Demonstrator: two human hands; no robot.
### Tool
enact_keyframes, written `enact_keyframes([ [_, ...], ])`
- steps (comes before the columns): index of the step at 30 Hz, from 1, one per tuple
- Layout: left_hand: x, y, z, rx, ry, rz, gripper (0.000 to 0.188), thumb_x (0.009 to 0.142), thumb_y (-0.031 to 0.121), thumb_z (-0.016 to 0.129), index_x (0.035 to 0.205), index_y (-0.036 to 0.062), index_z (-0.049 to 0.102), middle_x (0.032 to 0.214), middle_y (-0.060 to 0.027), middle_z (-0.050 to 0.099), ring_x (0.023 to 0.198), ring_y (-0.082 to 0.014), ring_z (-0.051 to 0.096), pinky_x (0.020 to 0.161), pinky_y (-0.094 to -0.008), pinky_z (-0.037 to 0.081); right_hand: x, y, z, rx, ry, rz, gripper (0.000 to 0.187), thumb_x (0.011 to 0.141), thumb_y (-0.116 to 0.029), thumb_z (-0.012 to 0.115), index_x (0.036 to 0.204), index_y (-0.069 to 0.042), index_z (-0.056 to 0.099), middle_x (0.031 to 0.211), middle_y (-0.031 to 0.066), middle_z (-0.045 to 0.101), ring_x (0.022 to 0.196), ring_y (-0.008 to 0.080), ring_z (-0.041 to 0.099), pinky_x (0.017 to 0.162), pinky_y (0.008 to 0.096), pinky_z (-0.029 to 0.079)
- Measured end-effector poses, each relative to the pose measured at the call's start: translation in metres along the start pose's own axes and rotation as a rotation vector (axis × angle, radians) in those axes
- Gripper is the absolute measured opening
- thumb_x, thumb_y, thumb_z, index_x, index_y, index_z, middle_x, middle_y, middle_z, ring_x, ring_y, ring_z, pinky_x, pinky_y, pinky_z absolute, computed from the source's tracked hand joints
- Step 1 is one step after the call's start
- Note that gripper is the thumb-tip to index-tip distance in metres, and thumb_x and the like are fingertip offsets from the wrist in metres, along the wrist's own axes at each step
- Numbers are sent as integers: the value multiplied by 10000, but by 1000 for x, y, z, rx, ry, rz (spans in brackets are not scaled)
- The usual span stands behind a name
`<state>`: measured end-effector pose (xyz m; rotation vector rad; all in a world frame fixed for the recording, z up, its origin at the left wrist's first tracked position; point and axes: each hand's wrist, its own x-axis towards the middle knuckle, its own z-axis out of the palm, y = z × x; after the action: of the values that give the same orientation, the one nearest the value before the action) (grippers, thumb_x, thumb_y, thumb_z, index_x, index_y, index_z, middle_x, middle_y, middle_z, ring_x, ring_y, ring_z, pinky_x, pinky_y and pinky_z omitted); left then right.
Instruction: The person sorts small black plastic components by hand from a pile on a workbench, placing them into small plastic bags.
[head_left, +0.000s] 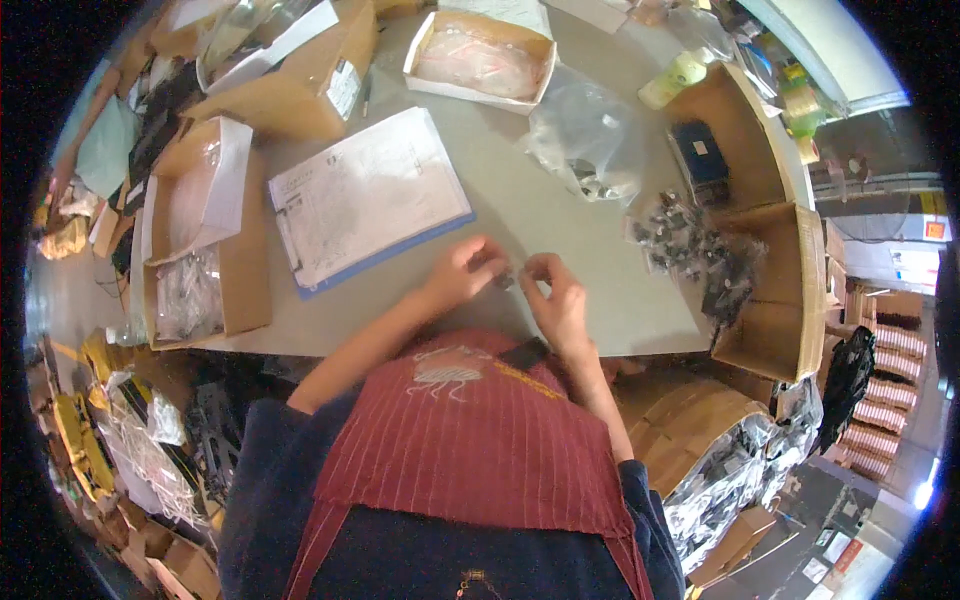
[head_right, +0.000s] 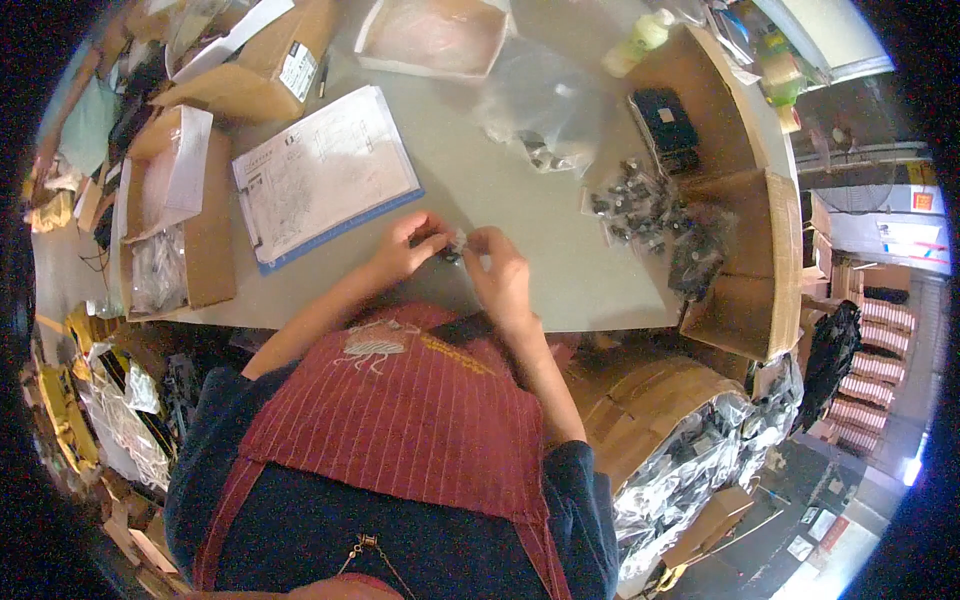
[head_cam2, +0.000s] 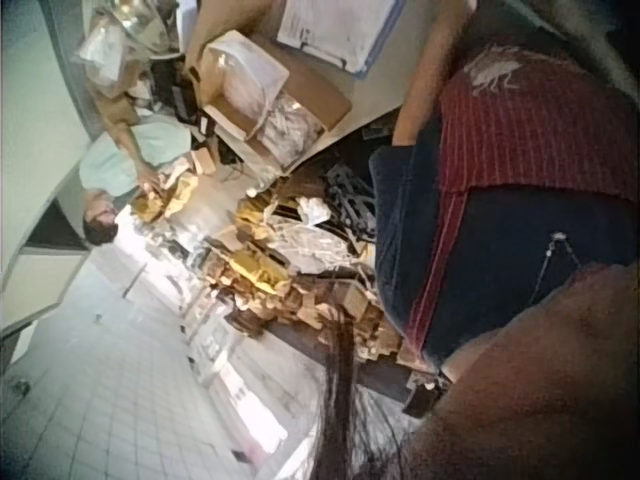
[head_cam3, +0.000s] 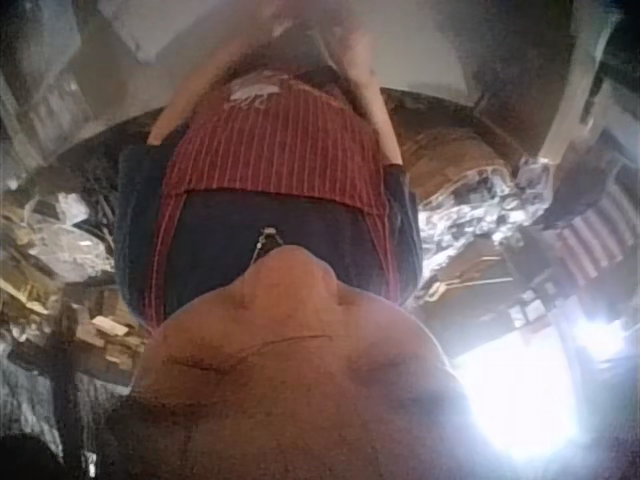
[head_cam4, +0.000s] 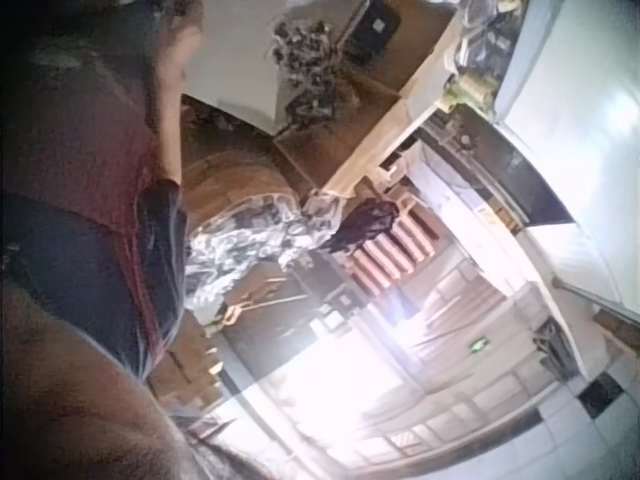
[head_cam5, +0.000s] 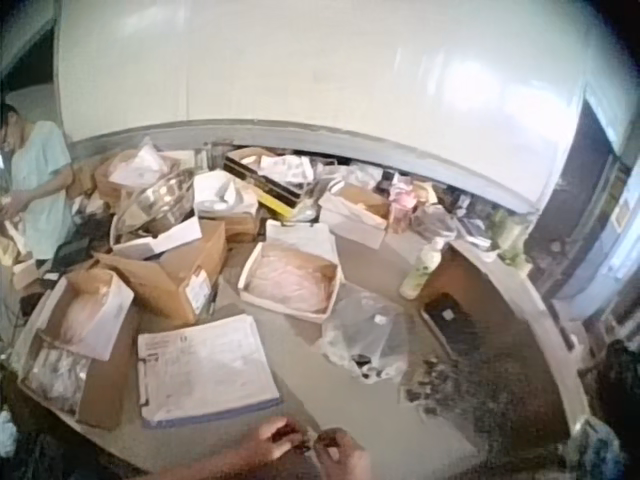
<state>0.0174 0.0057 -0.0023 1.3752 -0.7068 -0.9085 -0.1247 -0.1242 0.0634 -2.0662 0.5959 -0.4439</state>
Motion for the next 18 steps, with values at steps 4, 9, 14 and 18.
enact_keyframes([
  [4,-2,17,6,479,48,53,134,911,127,660,999,30,634,938,-121,686,837,-252,661,774,-351,518,0,12,9,22,-17,-49,178,892,-98,687,1037,-3,646,967,141,703,899,259,695,788,369,535],
  [9,-15,0,6,394,114,111,140,896,112,651,994,16,625,958,-156,668,834,-295,653,778,-375,522,-1,12,11,-31,-163,8,194,894,-183,677,997,-23,639,935,198,677,847,388,662,726,451,524],
  [14,-13,30,13,336,50,13,127,882,84,652,977,7,620,957,-135,664,851,-278,658,782,-376,524,-4,4,0,23,-85,-76,165,899,-166,643,963,-16,615,896,215,654,815,419,642,702,465,513],
  [18,10,45,9,405,43,202,77,878,46,637,940,2,623,932,-118,661,858,-242,669,776,-354,528,-3,0,-18,14,-71,-81,133,905,-148,619,917,-16,612,839,204,640,789,405,639,698,441,509],
])
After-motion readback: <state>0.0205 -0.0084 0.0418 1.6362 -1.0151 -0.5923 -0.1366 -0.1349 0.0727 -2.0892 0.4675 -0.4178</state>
